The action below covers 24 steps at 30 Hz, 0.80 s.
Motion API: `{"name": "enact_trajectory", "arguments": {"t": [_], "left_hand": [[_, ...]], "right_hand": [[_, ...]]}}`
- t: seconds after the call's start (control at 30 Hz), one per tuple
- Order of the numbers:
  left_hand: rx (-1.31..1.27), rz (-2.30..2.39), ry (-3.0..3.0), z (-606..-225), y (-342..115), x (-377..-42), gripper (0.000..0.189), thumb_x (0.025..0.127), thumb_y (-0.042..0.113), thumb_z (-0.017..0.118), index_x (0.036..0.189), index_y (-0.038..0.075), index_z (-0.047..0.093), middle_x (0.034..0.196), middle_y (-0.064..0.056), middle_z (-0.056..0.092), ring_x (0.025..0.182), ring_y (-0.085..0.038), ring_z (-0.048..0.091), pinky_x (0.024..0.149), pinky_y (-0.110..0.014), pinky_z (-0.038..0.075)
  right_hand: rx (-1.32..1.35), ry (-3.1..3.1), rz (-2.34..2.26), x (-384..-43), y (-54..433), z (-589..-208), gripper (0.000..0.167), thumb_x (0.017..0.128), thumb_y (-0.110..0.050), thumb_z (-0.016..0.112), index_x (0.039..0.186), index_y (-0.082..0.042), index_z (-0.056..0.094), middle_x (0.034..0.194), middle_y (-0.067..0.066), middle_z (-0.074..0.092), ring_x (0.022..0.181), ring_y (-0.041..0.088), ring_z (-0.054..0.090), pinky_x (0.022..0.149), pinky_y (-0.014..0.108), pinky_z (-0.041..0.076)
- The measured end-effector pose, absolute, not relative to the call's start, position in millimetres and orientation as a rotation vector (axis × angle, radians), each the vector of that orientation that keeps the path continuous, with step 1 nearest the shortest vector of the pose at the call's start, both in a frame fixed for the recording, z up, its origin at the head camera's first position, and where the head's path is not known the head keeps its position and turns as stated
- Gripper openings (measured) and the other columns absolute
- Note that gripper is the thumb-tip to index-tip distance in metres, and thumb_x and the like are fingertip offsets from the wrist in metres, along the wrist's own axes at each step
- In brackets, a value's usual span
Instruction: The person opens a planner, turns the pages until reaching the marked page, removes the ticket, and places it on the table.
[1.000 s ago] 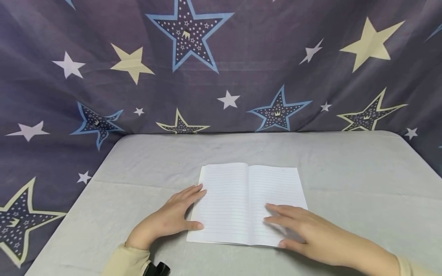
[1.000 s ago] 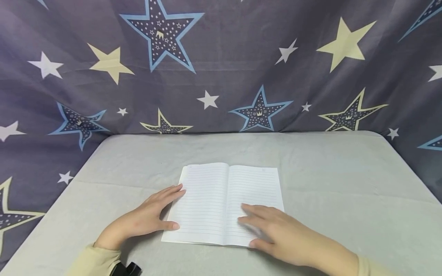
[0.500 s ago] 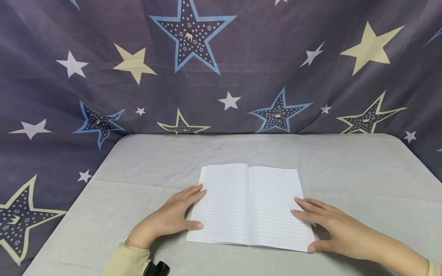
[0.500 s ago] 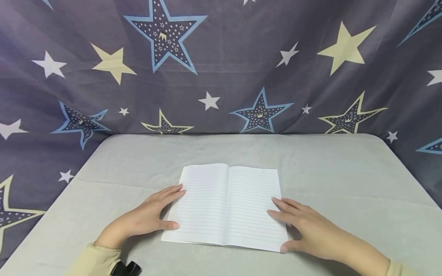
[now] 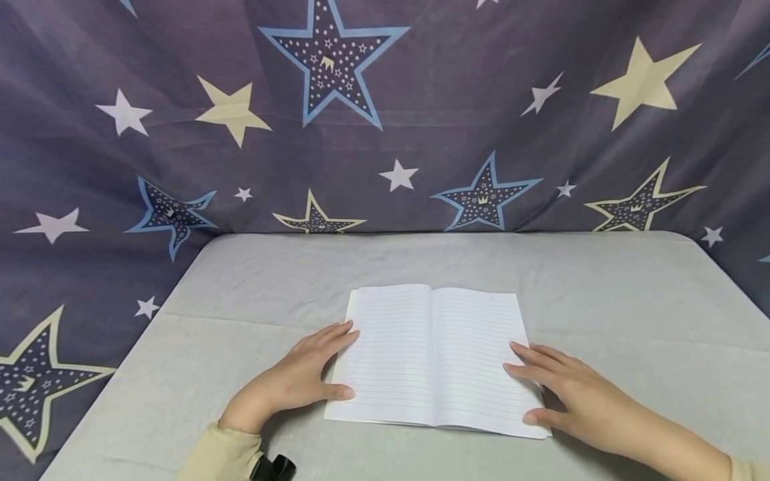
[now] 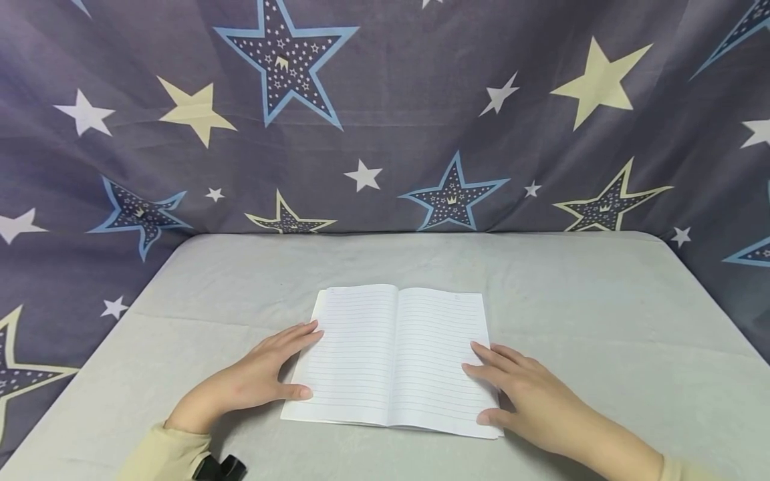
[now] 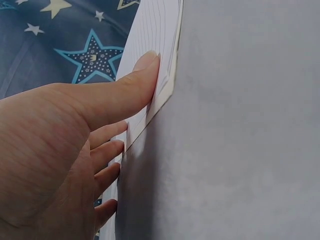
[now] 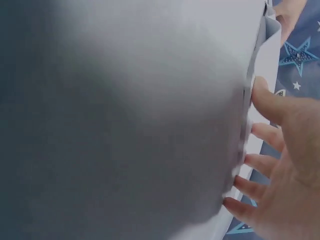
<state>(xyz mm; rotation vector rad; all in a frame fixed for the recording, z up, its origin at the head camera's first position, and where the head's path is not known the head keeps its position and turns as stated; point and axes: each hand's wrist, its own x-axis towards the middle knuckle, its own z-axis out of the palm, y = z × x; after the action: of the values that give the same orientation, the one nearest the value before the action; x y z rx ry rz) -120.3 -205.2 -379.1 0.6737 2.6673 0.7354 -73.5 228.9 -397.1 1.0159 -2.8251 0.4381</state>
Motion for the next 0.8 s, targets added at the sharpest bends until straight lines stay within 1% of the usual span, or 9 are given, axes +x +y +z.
{"name": "enact_trajectory", "arguments": {"t": [0.03, 0.07, 0.1, 0.23, 0.3, 0.47, 0.57, 0.7, 0.8], "left_hand": [[0.675, 0.736, 2.669, -379.2, -205.3, -120.1, 0.09, 0.08, 0.045, 0.079, 0.152, 0.008, 0.039, 0.161, -0.013, 0.026, 0.147, -0.039, 0.021, 0.115, -0.063, 0.017], [0.677, 0.737, 2.67, -379.3, -205.2, -120.1, 0.09, 0.08, 0.045, 0.078, 0.152, 0.008, 0.039, 0.161, -0.013, 0.026, 0.147, -0.038, 0.021, 0.115, -0.063, 0.017], [0.678, 0.738, 2.669, -379.3, -205.1, -120.0, 0.09, 0.08, 0.045, 0.078, 0.152, 0.008, 0.039, 0.161, -0.012, 0.026, 0.147, -0.038, 0.021, 0.115, -0.063, 0.017], [0.673, 0.745, 2.666, -379.6, -204.7, -120.0, 0.09, 0.08, 0.046, 0.078, 0.152, 0.009, 0.039, 0.161, -0.011, 0.026, 0.147, -0.038, 0.02, 0.115, -0.063, 0.016], [0.672, 0.744, 2.663, -379.7, -204.6, -120.1, 0.091, 0.08, 0.047, 0.078, 0.152, 0.009, 0.039, 0.161, -0.011, 0.026, 0.147, -0.038, 0.02, 0.115, -0.063, 0.015], [0.668, 0.74, 2.666, -379.2, -204.8, -119.7, 0.09, 0.08, 0.046, 0.078, 0.153, 0.009, 0.039, 0.162, -0.011, 0.025, 0.147, -0.038, 0.02, 0.115, -0.062, 0.015], [0.663, 0.741, 2.668, -378.4, -205.0, -119.2, 0.09, 0.08, 0.045, 0.078, 0.152, 0.009, 0.039, 0.162, -0.011, 0.026, 0.147, -0.038, 0.02, 0.116, -0.062, 0.015], [0.66, 0.745, 2.666, -377.7, -205.0, -119.1, 0.09, 0.08, 0.045, 0.078, 0.152, 0.009, 0.039, 0.162, -0.011, 0.025, 0.147, -0.038, 0.02, 0.116, -0.062, 0.015], [0.66, 0.75, 2.663, -377.5, -204.8, -119.0, 0.09, 0.08, 0.045, 0.078, 0.152, 0.009, 0.039, 0.162, -0.011, 0.025, 0.147, -0.038, 0.019, 0.115, -0.063, 0.015]], "right_hand": [[1.005, -2.823, 0.44, -73.5, 227.8, -398.0, 0.068, 0.077, -0.056, 0.074, 0.136, -0.024, 0.061, 0.151, 0.002, 0.047, 0.133, 0.032, 0.045, 0.101, 0.043, 0.037], [1.008, -2.817, 0.446, -73.6, 227.6, -398.4, 0.07, 0.076, -0.056, 0.075, 0.136, -0.023, 0.062, 0.15, 0.003, 0.047, 0.132, 0.033, 0.045, 0.101, 0.044, 0.038], [1.008, -2.821, 0.441, -73.6, 227.8, -398.3, 0.073, 0.074, -0.058, 0.075, 0.136, -0.023, 0.062, 0.15, 0.003, 0.047, 0.132, 0.034, 0.045, 0.098, 0.046, 0.04], [1.048, -2.808, 0.459, -75.4, 230.7, -398.3, 0.083, 0.068, -0.064, 0.073, 0.136, -0.019, 0.061, 0.15, 0.006, 0.047, 0.131, 0.036, 0.045, 0.096, 0.049, 0.041], [1.043, -2.806, 0.458, -75.2, 230.7, -398.4, 0.084, 0.067, -0.067, 0.07, 0.136, -0.02, 0.061, 0.15, 0.005, 0.047, 0.131, 0.036, 0.045, 0.098, 0.044, 0.039], [0.992, -2.826, 0.463, -73.0, 226.4, -395.6, 0.077, 0.07, -0.065, 0.072, 0.133, -0.022, 0.064, 0.149, 0.003, 0.049, 0.132, 0.034, 0.046, 0.1, 0.042, 0.039], [0.964, -2.836, 0.46, -72.1, 222.5, -392.3, 0.069, 0.073, -0.058, 0.076, 0.13, -0.021, 0.066, 0.147, 0.003, 0.051, 0.131, 0.034, 0.048, 0.095, 0.054, 0.045], [0.92, -2.863, 0.455, -72.9, 217.7, -387.0, 0.064, 0.076, -0.055, 0.076, 0.129, -0.02, 0.068, 0.144, 0.005, 0.054, 0.129, 0.035, 0.051, 0.096, 0.057, 0.046], [0.847, -2.891, 0.448, -74.4, 215.0, -383.1, 0.069, 0.076, -0.055, 0.077, 0.132, -0.017, 0.065, 0.144, 0.009, 0.053, 0.126, 0.037, 0.053, 0.097, 0.059, 0.045]]}}
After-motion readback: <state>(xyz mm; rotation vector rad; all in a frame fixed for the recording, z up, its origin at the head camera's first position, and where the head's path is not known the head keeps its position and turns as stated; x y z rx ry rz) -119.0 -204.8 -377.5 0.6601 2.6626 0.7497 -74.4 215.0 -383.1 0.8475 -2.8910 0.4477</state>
